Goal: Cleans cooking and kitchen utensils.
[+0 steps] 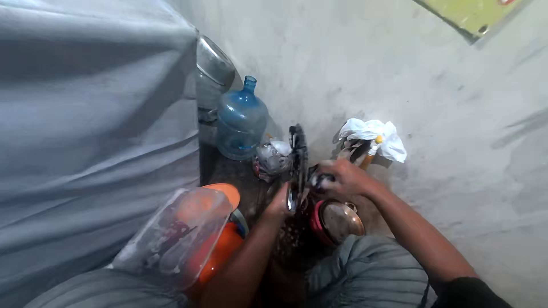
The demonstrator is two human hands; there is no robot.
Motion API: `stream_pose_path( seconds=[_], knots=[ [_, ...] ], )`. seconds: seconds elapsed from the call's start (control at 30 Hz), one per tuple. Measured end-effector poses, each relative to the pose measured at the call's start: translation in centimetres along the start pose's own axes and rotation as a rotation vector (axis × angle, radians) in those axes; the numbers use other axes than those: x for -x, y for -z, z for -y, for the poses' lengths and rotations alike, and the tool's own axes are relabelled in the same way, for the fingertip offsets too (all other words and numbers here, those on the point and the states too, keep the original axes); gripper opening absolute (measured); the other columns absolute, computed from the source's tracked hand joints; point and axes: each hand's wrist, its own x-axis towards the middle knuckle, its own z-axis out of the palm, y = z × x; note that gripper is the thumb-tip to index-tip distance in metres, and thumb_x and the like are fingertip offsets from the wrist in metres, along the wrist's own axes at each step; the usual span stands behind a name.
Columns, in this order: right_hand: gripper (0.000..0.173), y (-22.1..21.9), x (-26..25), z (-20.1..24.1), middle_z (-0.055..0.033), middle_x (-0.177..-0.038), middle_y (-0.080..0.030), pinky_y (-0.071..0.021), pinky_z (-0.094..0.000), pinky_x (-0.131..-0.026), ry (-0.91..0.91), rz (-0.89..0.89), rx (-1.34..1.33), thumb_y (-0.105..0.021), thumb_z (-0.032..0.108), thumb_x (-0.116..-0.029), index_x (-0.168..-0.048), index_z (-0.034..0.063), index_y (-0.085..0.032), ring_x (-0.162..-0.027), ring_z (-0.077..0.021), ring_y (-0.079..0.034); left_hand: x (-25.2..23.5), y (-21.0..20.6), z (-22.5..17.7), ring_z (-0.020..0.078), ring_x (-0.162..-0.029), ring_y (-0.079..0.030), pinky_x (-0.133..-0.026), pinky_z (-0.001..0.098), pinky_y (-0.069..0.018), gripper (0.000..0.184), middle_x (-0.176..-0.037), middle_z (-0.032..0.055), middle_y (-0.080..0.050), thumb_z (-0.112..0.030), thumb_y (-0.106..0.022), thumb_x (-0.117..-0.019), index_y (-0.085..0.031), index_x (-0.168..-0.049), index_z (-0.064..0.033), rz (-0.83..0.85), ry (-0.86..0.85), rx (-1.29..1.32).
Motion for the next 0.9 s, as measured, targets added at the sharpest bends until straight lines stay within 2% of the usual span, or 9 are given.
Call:
stream_pose_path(
  seconds=[0.1,0.17,0.23,0.33,0.5,0.6,0.73,0.8,0.9],
  knots=[
    [0.024,2.3,1.7,-1.8,-0.0185,-0.104,-0.071,-0.0562,-0.0607,-0.081,-0.344,-0.307,0.155,-0.06,0.019,-0.096,-0.11,0.0035,-0.073,-0.091,-0.0359,-0.07,0.5,-1.8,-1.9,0.0127,-0.071,-0.065,-0.058,0.0264,-0.0543,0.034,-0.09,0.0044,-0.068,-0.037,-0.043,-0.1087,-0.064,-0.113,-0.011,-0.153,-0.071,-0.139],
    [0.029,3.5,2.2,-2.3,-0.024,-0.11,-0.07,-0.0529,-0.0649,-0.086,-0.512,-0.519,0.212,-0.056,0.021,-0.0996,-0.116,0.0007,-0.07,-0.098,-0.0419,-0.069,0.1,-1.6,-2.2,0.0171,-0.088,-0.069,-0.071,0.0331,-0.0577,0.028,-0.107,0.0078,-0.072,-0.028,-0.05,-0.1071,-0.062,-0.125,-0.0095,-0.193,-0.192,-0.137],
    [0.03,3.7,2.3,-2.2,-0.0243,-0.11,-0.069,-0.0529,-0.0618,-0.086,-0.527,-0.693,0.208,-0.053,0.017,-0.0983,-0.117,-0.001,-0.069,-0.099,-0.0405,-0.068,-0.2,-1.4,-2.1,0.0221,-0.099,-0.07,-0.082,0.0398,-0.0583,0.033,-0.114,0.0119,-0.071,-0.02,-0.056,-0.105,-0.054,-0.135,-0.0069,-0.244,-0.305,-0.136],
    [0.033,2.7,1.7,-1.6,-0.0221,-0.109,-0.069,-0.0552,-0.0563,-0.08,-0.414,-0.764,0.197,-0.05,0.015,-0.0944,-0.118,0.0001,-0.068,-0.095,-0.0357,-0.068,-0.3,-1.6,-1.4,0.0241,-0.101,-0.071,-0.086,0.0437,-0.0585,0.037,-0.115,0.0118,-0.072,-0.023,-0.058,-0.1045,-0.052,-0.137,-0.0065,-0.316,-0.366,-0.162],
    [0.031,-0.4,-1.4,0.8,-0.0208,-0.11,-0.069,-0.0573,-0.0548,-0.085,-0.27,-0.588,0.194,-0.061,0.014,-0.0935,-0.12,0.0008,-0.07,-0.099,-0.0362,-0.069,-0.4,-2.6,0.1,0.0248,-0.1,-0.07,-0.086,0.0469,-0.0596,0.06,-0.112,0.0114,-0.07,-0.059,-0.047,-0.1025,-0.056,-0.133,-0.009,-0.386,-0.446,-0.347],
    [0.03,-1.6,-3.4,1.6,-0.0174,-0.114,-0.07,-0.0558,-0.0554,-0.093,-0.402,-0.315,0.093,-0.059,0.02,-0.1006,-0.123,0.0041,-0.07,-0.105,-0.0343,-0.069,-0.2,-3.1,1.0,0.0321,-0.112,-0.061,-0.09,0.0566,-0.0514,0.081,-0.121,0.0197,-0.064,-0.077,-0.034,-0.0959,-0.065,-0.122,-0.0073,-0.52,-0.503,-0.535],
    [0.054,-3.1,-4.1,1.1,-0.0149,-0.15,-0.054,-0.0484,-0.0608,-0.105,-0.574,0.011,-0.248,-0.054,0.023,-0.1045,-0.157,0.0182,-0.043,-0.129,-0.0348,-0.059,-0.2,-2.9,1.5,0.03,-0.11,-0.061,-0.089,0.0551,-0.0525,0.089,-0.118,0.0192,-0.065,-0.079,-0.02,-0.096,-0.066,-0.118,-0.0069,-0.49,-0.583,-0.598],
    [0.059,-3.8,-4.0,0.6,-0.0119,-0.157,-0.046,-0.0454,-0.0615,-0.108,-0.575,0.016,-0.359,-0.055,0.021,-0.1037,-0.16,0.0216,-0.037,-0.136,-0.0337,-0.054,0.1,-3.0,1.4,0.0296,-0.107,-0.062,-0.087,0.0545,-0.0526,0.09,-0.113,0.0195,-0.065,-0.078,-0.018,-0.0965,-0.067,-0.114,-0.0055,-0.491,-0.599,-0.628],
    [0.054,-4.1,-4.1,0.6,-0.0127,-0.148,-0.056,-0.0475,-0.0574,-0.107,-0.536,-0.038,-0.418,-0.058,0.017,-0.1013,-0.154,0.0179,-0.047,-0.131,-0.0299,-0.058,0.5,-3.0,1.2,0.0268,-0.089,-0.062,-0.076,0.0495,-0.0529,0.086,-0.093,0.017,-0.063,-0.076,-0.018,-0.0979,-0.067,-0.099,-0.0046,-0.512,-0.648,-0.722]
  ],
)
